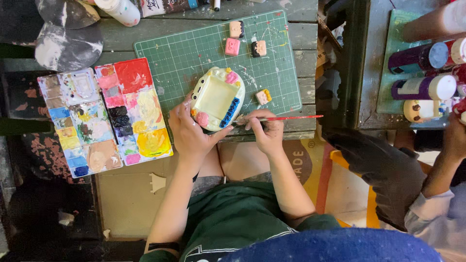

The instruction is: The person paints a small decorative ceramic frame with a paintbrush, holding the frame steady with one hand while applying paint to its edges and surface, occasionally dipping the brush into a paint palette and reaching for paint containers on the table.

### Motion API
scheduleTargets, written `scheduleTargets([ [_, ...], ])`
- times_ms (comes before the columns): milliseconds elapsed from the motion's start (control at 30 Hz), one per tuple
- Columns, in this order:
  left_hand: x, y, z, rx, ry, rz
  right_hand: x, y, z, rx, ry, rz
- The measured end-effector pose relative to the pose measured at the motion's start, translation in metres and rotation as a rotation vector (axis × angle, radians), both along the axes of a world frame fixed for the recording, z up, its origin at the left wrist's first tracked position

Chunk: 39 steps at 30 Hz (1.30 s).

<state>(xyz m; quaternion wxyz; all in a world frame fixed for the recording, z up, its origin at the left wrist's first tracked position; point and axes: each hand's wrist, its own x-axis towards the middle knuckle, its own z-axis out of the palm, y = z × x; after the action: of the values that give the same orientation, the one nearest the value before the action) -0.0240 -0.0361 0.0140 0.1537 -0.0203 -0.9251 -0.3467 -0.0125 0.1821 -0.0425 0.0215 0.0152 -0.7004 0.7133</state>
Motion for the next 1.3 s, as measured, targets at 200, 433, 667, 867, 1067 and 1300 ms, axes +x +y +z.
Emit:
scheduleTargets([
  [200,0.0,0.0,0.0,0.007,-0.031,0.01,-0.001,-0.001,0.004,0.038,0.004,0.0],
  [433,0.0,-0.001,0.001,0.007,-0.01,-0.005,-0.003,-0.003,0.013,0.014,-0.01,0.016],
  [667,-0.001,0.0,0.002,0.006,0.01,-0.009,-0.005,-0.003,0.014,-0.066,-0.029,-0.027],
  [867,0.0,-0.001,0.0,-0.001,-0.033,0.01,-0.006,-0.005,0.011,-0.074,-0.018,-0.036],
  [1067,0.0,-0.001,0.0,0.0,0.012,-0.002,-0.007,-0.005,0.012,-0.085,-0.005,-0.025],
  [1300,0.001,-0.002,0.0,0.001,-0.014,0.002,-0.009,-0.009,0.014,-0.152,-0.001,-0.085],
])
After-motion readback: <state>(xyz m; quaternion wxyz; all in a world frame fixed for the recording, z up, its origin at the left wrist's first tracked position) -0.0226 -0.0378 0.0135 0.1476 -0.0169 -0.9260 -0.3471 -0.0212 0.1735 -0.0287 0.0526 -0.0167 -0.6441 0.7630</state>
